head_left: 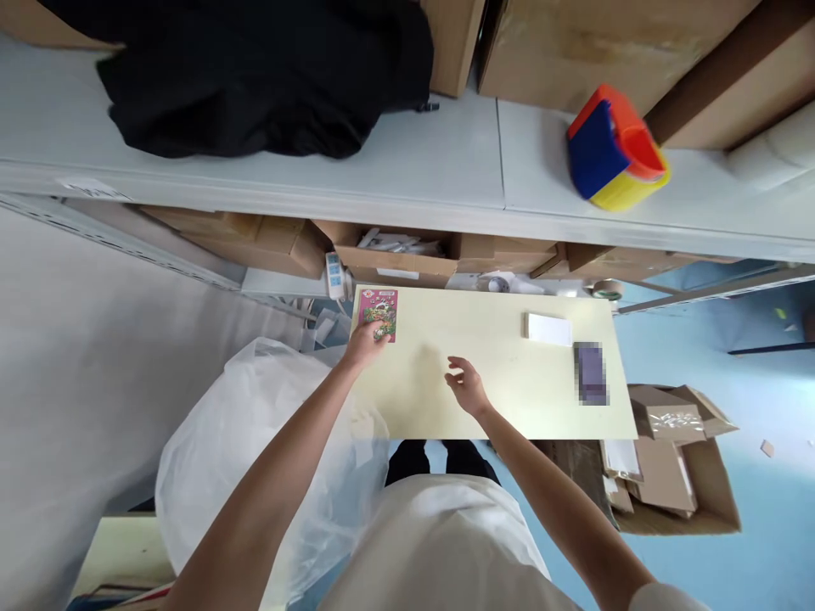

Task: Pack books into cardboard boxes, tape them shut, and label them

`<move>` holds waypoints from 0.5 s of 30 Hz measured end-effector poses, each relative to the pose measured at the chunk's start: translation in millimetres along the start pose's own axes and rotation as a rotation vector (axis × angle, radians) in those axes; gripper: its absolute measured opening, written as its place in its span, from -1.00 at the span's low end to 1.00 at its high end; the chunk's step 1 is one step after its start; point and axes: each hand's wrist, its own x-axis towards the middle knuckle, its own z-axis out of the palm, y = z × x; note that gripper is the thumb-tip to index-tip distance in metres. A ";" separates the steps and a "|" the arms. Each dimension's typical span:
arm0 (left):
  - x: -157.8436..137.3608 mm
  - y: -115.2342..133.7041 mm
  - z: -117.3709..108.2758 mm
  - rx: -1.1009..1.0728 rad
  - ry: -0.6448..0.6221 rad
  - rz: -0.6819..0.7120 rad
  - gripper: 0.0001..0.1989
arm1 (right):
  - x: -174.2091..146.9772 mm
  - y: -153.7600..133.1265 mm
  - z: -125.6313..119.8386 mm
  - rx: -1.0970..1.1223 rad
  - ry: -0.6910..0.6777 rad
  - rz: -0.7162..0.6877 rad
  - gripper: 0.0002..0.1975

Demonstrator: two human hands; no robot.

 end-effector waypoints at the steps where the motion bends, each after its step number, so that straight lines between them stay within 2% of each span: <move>1: -2.7 12.7 -0.6 0.000 -0.085 0.027 -0.69 | -6.3 2.7 -16.5 0.028 -0.020 0.019 -0.65; 4: -10.0 58.8 -0.5 -0.002 -0.278 0.119 -0.65 | -10.5 2.7 -74.5 0.079 -0.047 0.031 -0.65; 6: -12.9 99.0 1.2 -0.036 -0.323 0.177 -0.63 | -1.1 -8.4 -119.5 0.080 -0.002 -0.009 -0.63; 8: -12.1 147.5 4.8 -0.125 -0.317 0.248 -0.64 | 14.9 -30.9 -167.7 0.059 0.082 -0.079 -0.60; 11: 0.0 229.8 14.2 -0.277 -0.227 0.393 -0.64 | 44.8 -82.3 -238.3 -0.001 0.249 -0.240 -0.56; 13: 18.3 283.1 23.8 -0.319 -0.113 0.464 -0.61 | 68.8 -120.2 -277.4 -0.038 0.382 -0.350 -0.53; 15: 45.9 327.5 36.7 -0.342 0.054 0.489 -0.52 | 98.8 -152.7 -305.4 -0.070 0.471 -0.450 -0.47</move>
